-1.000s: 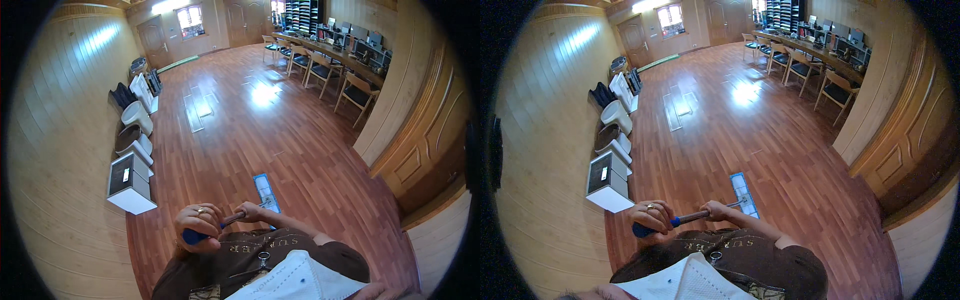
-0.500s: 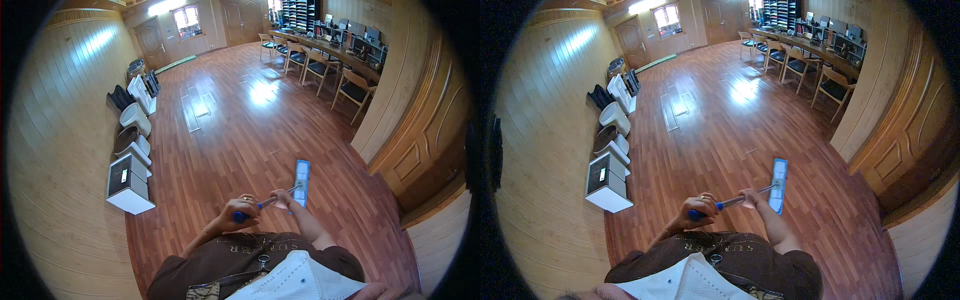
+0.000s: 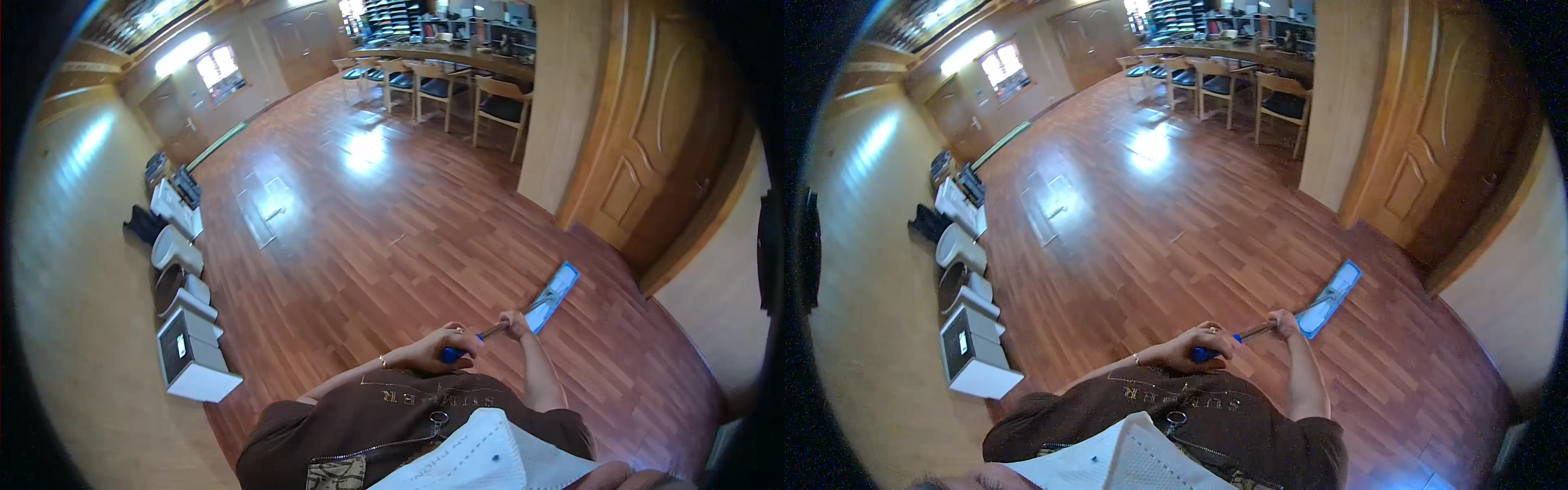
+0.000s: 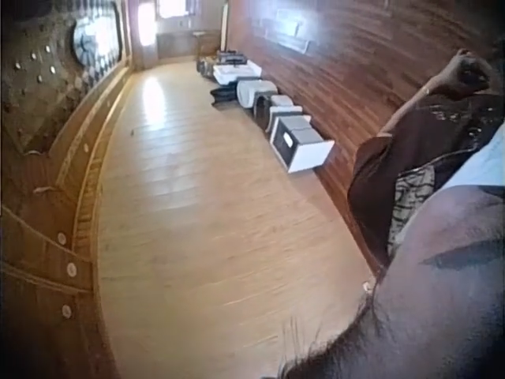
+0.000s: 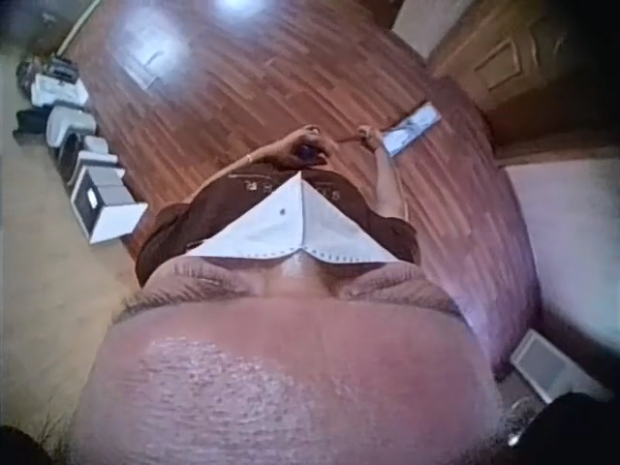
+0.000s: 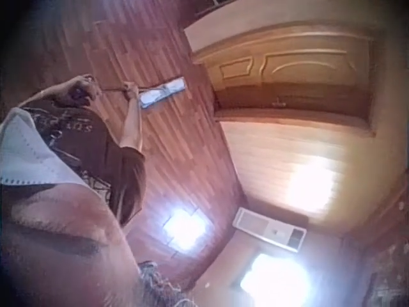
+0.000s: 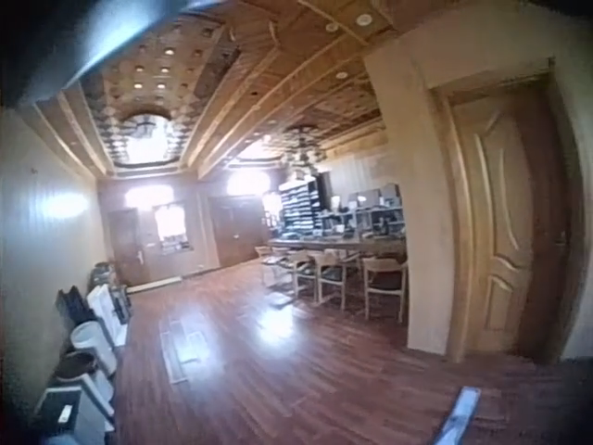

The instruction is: Mopping the wooden floor of an office room using a flat mop.

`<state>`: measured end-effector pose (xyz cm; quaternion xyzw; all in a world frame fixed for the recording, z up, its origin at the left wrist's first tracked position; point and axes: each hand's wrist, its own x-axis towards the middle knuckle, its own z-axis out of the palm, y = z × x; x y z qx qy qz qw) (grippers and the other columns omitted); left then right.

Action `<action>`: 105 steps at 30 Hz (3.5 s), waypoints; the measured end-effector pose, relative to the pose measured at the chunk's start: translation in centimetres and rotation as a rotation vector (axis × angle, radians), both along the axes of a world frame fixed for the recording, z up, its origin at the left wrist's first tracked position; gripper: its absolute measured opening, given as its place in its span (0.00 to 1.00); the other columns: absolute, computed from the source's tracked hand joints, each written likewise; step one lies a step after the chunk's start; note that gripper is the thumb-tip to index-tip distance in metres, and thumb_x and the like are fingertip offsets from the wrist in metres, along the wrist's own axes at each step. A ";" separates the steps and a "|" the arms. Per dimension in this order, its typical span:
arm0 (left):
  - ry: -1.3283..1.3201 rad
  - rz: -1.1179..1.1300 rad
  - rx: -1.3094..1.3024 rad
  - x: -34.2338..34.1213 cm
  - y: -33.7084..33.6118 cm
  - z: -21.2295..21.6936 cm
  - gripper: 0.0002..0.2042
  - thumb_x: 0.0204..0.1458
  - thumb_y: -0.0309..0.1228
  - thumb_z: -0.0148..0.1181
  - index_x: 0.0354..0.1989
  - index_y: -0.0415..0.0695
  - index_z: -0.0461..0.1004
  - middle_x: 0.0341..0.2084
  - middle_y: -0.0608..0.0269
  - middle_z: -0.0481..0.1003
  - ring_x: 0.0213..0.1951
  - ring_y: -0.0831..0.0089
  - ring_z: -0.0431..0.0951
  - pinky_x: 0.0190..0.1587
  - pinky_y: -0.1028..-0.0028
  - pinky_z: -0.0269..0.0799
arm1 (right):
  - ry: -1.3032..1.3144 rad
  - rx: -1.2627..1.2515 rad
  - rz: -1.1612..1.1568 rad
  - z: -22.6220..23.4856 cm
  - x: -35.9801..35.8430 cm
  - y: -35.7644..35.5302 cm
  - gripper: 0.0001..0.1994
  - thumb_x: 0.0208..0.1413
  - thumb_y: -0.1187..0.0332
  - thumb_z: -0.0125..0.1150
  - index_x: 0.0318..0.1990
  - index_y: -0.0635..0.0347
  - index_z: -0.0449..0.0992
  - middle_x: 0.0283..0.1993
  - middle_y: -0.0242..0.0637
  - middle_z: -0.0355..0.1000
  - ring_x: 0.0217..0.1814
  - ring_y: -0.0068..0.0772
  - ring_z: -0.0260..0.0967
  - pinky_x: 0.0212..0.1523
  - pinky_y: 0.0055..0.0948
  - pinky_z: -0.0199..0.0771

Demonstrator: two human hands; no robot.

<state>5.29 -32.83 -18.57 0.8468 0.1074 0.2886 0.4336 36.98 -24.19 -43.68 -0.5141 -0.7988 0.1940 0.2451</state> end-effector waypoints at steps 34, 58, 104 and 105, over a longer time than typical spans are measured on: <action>0.214 -1.059 -0.432 9.1 -2.3 3.0 0.04 0.46 0.23 0.62 0.29 0.40 0.72 0.38 0.58 0.76 0.55 0.59 0.69 0.56 0.59 0.62 | 0.057 0.052 -1.105 0.1 -2.2 -37.8 0.05 0.34 0.67 0.62 0.21 0.55 0.73 0.25 0.44 0.73 0.28 0.51 0.72 0.28 0.41 0.71; 0.162 -0.257 0.199 -0.6 -0.6 13.4 0.07 0.47 0.33 0.62 0.28 0.45 0.72 0.34 0.61 0.76 0.42 0.61 0.75 0.51 0.62 0.64 | 0.288 0.176 -0.200 7.1 -5.8 -6.1 0.18 0.43 0.53 0.69 0.35 0.53 0.73 0.33 0.37 0.73 0.40 0.46 0.70 0.42 0.43 0.67; 0.210 0.151 0.337 23.1 17.3 -11.8 0.21 0.47 0.43 0.63 0.47 0.53 0.65 0.44 0.56 0.70 0.50 0.51 0.70 0.48 0.52 0.66 | 0.900 0.394 -0.650 35.4 2.5 -14.0 0.25 0.37 0.75 0.72 0.47 0.65 0.70 0.37 0.44 0.75 0.38 0.36 0.75 0.39 0.32 0.76; 0.215 0.110 0.382 24.3 17.6 -13.6 0.09 0.50 0.38 0.58 0.33 0.52 0.64 0.30 0.65 0.71 0.37 0.62 0.74 0.39 0.56 0.62 | 0.891 0.586 -0.764 36.4 1.3 -15.0 0.29 0.40 0.69 0.72 0.52 0.64 0.66 0.36 0.44 0.75 0.37 0.38 0.75 0.38 0.32 0.76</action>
